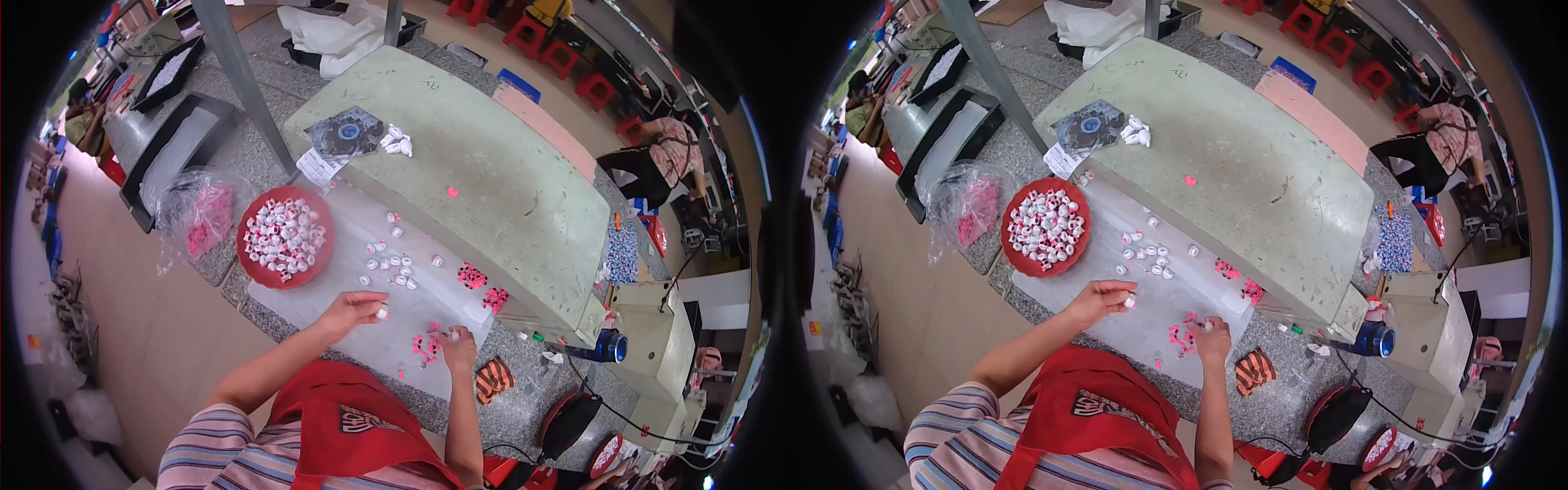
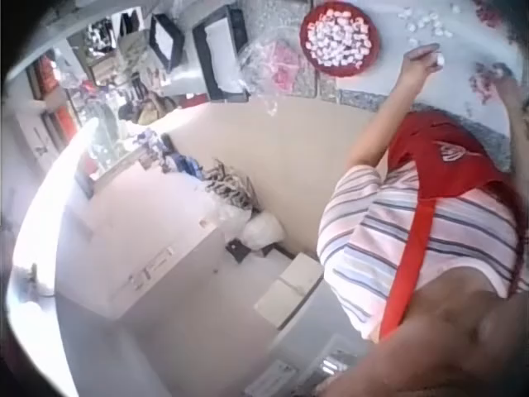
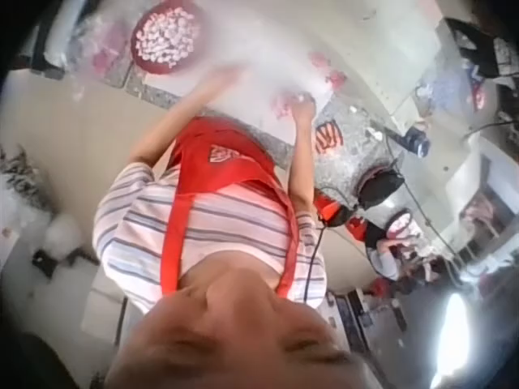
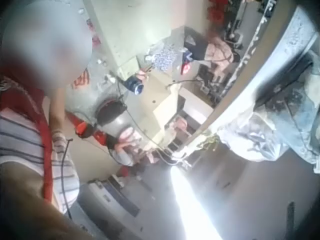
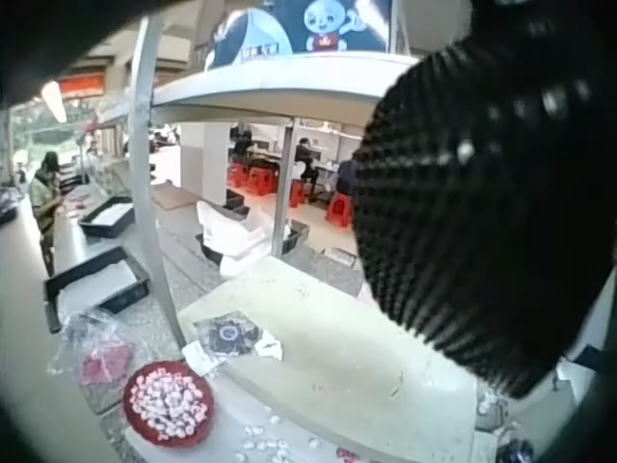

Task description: Assembling small craft components by gluing pink plastic flowers onto white plastic bases at a workbench.

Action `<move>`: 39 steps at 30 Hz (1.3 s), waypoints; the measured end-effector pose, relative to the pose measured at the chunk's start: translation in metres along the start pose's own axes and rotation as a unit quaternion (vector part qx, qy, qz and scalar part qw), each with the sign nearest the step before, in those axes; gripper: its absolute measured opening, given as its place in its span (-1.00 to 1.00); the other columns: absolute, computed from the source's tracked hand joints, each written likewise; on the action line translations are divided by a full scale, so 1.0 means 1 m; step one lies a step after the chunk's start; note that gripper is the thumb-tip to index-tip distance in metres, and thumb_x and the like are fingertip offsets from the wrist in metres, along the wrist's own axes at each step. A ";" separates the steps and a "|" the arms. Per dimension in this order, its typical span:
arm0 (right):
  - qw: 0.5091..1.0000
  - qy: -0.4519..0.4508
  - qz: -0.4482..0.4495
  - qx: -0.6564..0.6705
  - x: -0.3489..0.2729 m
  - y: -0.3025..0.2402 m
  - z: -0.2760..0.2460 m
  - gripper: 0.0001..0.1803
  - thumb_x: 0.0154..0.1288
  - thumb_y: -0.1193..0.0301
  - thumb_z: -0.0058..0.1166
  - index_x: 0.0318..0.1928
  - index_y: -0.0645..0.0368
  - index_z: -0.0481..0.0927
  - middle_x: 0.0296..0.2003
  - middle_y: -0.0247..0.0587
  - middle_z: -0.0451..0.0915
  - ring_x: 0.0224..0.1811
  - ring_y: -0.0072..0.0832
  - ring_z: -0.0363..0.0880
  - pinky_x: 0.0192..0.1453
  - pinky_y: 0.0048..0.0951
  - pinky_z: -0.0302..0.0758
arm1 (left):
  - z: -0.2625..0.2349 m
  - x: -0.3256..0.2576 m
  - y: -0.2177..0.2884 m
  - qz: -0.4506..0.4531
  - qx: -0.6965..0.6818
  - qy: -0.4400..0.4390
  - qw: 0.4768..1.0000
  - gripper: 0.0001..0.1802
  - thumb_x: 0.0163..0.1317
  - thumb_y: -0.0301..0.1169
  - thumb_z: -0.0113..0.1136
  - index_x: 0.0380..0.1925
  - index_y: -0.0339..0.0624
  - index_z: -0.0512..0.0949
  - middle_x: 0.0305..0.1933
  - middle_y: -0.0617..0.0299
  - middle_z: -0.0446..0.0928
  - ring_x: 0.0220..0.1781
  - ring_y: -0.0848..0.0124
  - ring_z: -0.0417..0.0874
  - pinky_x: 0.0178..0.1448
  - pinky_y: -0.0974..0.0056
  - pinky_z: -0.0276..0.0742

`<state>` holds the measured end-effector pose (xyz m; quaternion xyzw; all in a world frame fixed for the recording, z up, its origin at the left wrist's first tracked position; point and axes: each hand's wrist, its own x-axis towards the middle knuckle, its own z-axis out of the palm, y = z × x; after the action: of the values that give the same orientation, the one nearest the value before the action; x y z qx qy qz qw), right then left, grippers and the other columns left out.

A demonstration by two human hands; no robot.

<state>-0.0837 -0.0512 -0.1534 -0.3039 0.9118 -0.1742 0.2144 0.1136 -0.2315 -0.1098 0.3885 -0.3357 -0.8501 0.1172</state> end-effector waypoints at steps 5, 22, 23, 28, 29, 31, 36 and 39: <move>0.905 0.026 0.034 0.424 -0.049 -0.048 -0.065 -0.66 0.01 0.57 0.05 -0.14 0.24 0.35 -0.31 -0.06 0.51 -0.27 -0.37 0.50 -0.30 -0.41 0.53 | 0.093 -0.053 0.055 0.024 -0.186 -0.211 0.959 -0.68 0.11 -0.59 0.05 -0.08 -0.29 0.43 -0.15 0.09 0.51 -0.08 0.35 0.53 0.01 0.33 0.47; 0.806 0.397 -0.369 0.240 -0.161 -0.139 -0.170 -0.70 -0.13 0.56 0.08 -0.28 0.35 0.42 -0.62 -0.16 0.48 -0.77 -0.45 0.38 -0.70 -0.52 0.32 | 0.152 -0.121 0.071 0.383 0.091 -0.158 0.905 -0.65 -0.07 -0.80 0.11 -0.22 -0.41 0.35 -0.08 0.01 0.38 -0.02 0.29 0.49 0.04 0.28 0.49; 0.806 0.397 -0.369 0.239 -0.161 -0.140 -0.170 -0.70 -0.13 0.56 0.08 -0.28 0.35 0.42 -0.62 -0.16 0.48 -0.77 -0.45 0.38 -0.70 -0.52 0.32 | 0.152 -0.121 0.071 0.384 0.080 -0.158 0.906 -0.66 -0.07 -0.80 0.11 -0.23 -0.41 0.36 -0.09 0.02 0.39 -0.04 0.31 0.49 0.01 0.29 0.51; 0.799 0.404 -0.381 0.231 -0.158 -0.140 -0.171 -0.71 -0.14 0.56 0.09 -0.29 0.34 0.43 -0.63 -0.19 0.47 -0.77 -0.46 0.37 -0.72 -0.54 0.28 | 0.154 -0.121 0.071 0.381 0.069 -0.163 0.907 -0.67 -0.06 -0.80 0.10 -0.24 -0.40 0.36 -0.11 0.03 0.39 -0.05 0.33 0.50 -0.01 0.30 0.53; 0.799 0.405 -0.380 0.231 -0.158 -0.140 -0.171 -0.71 -0.14 0.56 0.09 -0.29 0.34 0.43 -0.63 -0.19 0.47 -0.77 -0.46 0.37 -0.72 -0.54 0.28 | 0.154 -0.121 0.071 0.380 0.071 -0.164 0.907 -0.67 -0.06 -0.80 0.10 -0.24 -0.40 0.36 -0.11 0.03 0.39 -0.05 0.33 0.49 -0.01 0.30 0.53; 0.798 0.406 -0.389 0.216 -0.158 -0.141 -0.172 -0.70 -0.15 0.57 0.10 -0.30 0.33 0.43 -0.63 -0.19 0.47 -0.77 -0.46 0.37 -0.72 -0.54 0.28 | 0.153 -0.121 0.071 0.379 0.073 -0.165 0.907 -0.67 -0.06 -0.80 0.10 -0.24 -0.40 0.36 -0.11 0.03 0.39 -0.05 0.33 0.49 -0.01 0.30 0.53; 0.797 0.399 -0.389 0.233 -0.158 -0.141 -0.170 -0.70 -0.16 0.58 0.10 -0.29 0.33 0.43 -0.64 -0.19 0.47 -0.77 -0.47 0.36 -0.72 -0.54 0.27 | 0.154 -0.121 0.071 0.383 0.079 -0.164 0.906 -0.67 -0.06 -0.81 0.09 -0.24 -0.41 0.36 -0.12 0.02 0.39 -0.05 0.32 0.49 -0.01 0.30 0.53; 0.796 0.399 -0.383 0.244 -0.159 -0.140 -0.170 -0.70 -0.17 0.59 0.09 -0.30 0.32 0.43 -0.65 -0.20 0.47 -0.78 -0.47 0.36 -0.72 -0.54 0.27 | 0.154 -0.121 0.071 0.389 0.085 -0.165 0.902 -0.67 -0.06 -0.81 0.09 -0.23 -0.42 0.36 -0.12 0.02 0.38 -0.06 0.31 0.49 -0.01 0.30 0.54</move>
<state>0.0139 -0.0246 0.0989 -0.4695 0.6527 -0.5649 -0.1856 0.0766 -0.1547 0.0807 0.0896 -0.5456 -0.7570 0.3481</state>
